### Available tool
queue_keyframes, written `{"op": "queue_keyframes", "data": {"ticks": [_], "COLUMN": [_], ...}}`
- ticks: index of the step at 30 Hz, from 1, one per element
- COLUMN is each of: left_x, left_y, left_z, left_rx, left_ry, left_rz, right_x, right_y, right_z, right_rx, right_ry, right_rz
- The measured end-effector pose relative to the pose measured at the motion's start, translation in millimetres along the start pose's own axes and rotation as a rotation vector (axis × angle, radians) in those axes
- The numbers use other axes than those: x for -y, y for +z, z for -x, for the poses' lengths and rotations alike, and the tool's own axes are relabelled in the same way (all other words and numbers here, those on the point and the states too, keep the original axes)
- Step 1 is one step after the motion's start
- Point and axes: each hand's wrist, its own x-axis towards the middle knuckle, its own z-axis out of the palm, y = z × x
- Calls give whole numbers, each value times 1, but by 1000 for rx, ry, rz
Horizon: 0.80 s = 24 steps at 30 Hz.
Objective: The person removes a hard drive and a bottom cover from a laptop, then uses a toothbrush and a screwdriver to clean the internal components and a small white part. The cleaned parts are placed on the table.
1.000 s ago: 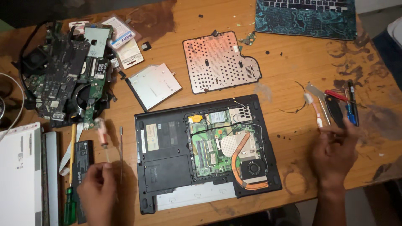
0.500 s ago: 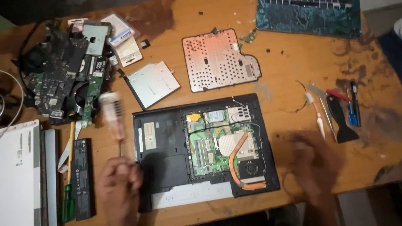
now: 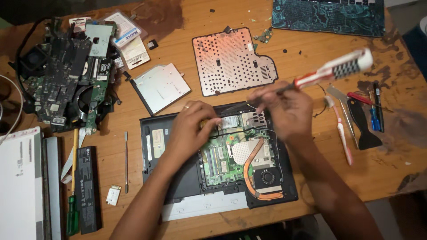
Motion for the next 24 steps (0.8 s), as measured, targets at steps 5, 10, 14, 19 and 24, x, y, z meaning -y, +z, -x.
{"op": "queue_keyframes", "data": {"ticks": [5, 10, 14, 19, 24], "left_x": [15, 17, 16, 12, 8], "left_y": [2, -7, -6, 1, 2], "left_z": [-12, -11, -8, -15, -13], "left_rx": [144, 235, 180, 174, 103], "left_ry": [43, 64, 142, 104, 66], "left_rz": [-306, -298, -314, -361, -370], "right_x": [-37, -44, -42, -44, -51], "right_y": [3, 11, 13, 12, 13], "right_z": [-3, 5, 6, 7, 10], "right_rx": [-73, -7, -12, -1, 214], "right_ry": [-27, -90, -119, -128, -200], "right_rz": [113, 334, 349, 333, 272]}}
